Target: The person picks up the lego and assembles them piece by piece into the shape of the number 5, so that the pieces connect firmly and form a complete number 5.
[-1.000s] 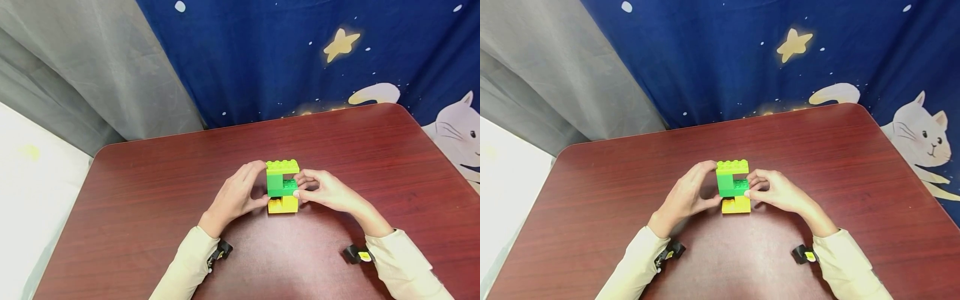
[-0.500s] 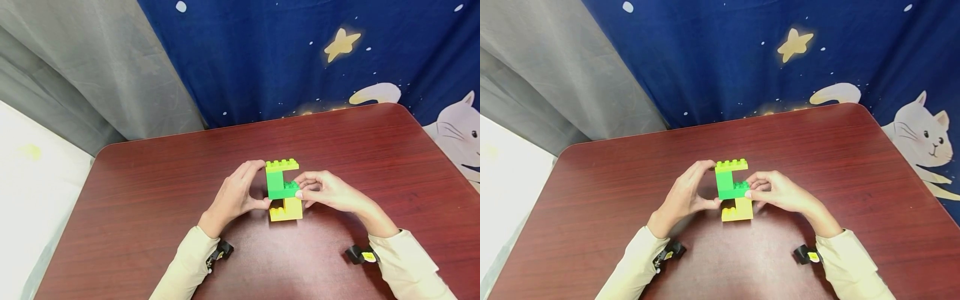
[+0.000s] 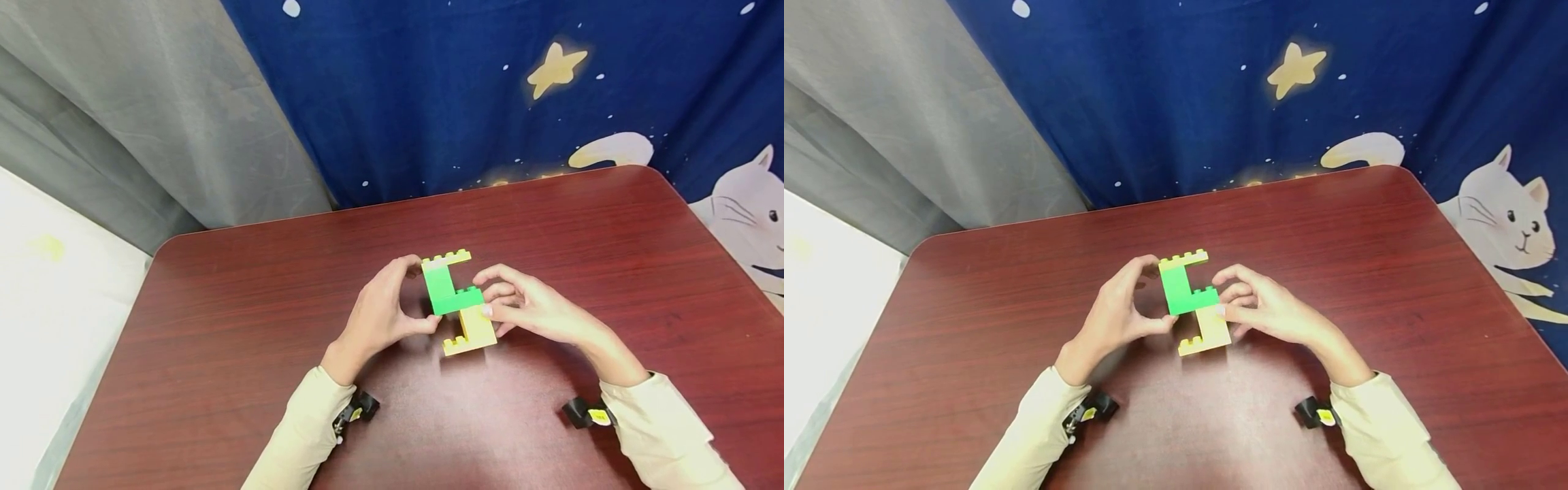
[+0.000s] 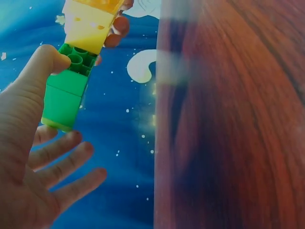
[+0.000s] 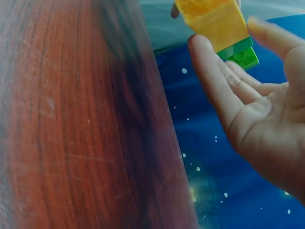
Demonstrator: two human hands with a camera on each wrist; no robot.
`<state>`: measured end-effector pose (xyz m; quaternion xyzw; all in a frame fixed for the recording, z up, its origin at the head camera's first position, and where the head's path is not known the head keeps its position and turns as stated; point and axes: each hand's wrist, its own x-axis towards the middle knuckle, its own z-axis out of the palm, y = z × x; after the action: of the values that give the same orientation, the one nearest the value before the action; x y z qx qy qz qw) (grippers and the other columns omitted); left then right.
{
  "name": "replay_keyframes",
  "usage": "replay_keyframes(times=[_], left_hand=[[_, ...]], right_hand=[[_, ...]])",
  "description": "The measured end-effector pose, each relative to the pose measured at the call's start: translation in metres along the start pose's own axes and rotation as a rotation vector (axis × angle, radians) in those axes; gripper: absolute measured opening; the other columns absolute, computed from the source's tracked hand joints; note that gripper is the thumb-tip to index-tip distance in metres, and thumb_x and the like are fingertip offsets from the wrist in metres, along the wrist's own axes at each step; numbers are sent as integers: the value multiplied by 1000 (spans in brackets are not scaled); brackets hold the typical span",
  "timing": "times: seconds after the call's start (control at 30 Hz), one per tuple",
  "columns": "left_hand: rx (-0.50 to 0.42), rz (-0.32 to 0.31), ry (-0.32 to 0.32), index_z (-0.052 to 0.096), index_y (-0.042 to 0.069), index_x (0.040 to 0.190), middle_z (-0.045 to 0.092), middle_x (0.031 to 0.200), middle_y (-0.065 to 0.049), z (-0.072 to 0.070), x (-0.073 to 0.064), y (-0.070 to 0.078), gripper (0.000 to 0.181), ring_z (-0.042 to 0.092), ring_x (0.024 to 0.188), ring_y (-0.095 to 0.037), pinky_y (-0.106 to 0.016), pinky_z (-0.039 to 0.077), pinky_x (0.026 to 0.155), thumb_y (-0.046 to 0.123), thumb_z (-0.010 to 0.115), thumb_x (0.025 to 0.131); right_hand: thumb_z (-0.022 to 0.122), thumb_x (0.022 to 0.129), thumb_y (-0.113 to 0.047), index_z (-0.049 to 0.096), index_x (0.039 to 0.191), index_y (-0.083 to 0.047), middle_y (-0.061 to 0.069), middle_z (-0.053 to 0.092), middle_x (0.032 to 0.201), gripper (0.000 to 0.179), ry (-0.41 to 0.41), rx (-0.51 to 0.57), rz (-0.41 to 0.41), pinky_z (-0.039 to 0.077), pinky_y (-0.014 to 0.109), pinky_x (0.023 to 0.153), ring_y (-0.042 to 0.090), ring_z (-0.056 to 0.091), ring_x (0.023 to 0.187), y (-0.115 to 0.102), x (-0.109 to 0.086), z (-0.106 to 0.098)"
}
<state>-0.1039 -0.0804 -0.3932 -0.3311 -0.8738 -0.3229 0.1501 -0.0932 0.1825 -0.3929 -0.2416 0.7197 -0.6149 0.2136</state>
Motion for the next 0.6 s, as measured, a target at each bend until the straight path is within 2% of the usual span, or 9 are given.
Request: replay_keyframes(times=[0.13,0.27,0.43,0.6], left_hand=[[-43,-55,9,48,7,118,57,103,-4,-2,1,-2,71,55,91,-18,-31,48,75,33,81,61],[-64,-82,-5,48,8,118,57,102,-3,-3,1,-4,69,55,90,-18,-31,47,74,33,80,62],[-83,-85,-27,48,10,117,58,102,-4,-4,1,-6,67,56,91,-17,-33,48,76,34,80,64],[-95,-110,-57,47,13,116,58,100,-2,-4,1,-8,65,58,90,-16,-33,49,76,33,80,65]], right_hand=[[72,77,2,36,130,-4,18,58,106,64,-49,-4,-60,53,41,71,31,61,90,-2,0,-1],[78,71,1,30,136,-10,17,53,115,81,-90,-2,-26,53,44,70,31,59,94,-4,-2,1],[78,72,1,27,140,-16,16,52,116,87,-102,-45,-24,53,42,69,30,60,92,-3,-3,1],[77,74,-2,29,140,-21,15,53,115,84,-109,-83,-17,53,40,65,30,61,88,-3,-3,2]])
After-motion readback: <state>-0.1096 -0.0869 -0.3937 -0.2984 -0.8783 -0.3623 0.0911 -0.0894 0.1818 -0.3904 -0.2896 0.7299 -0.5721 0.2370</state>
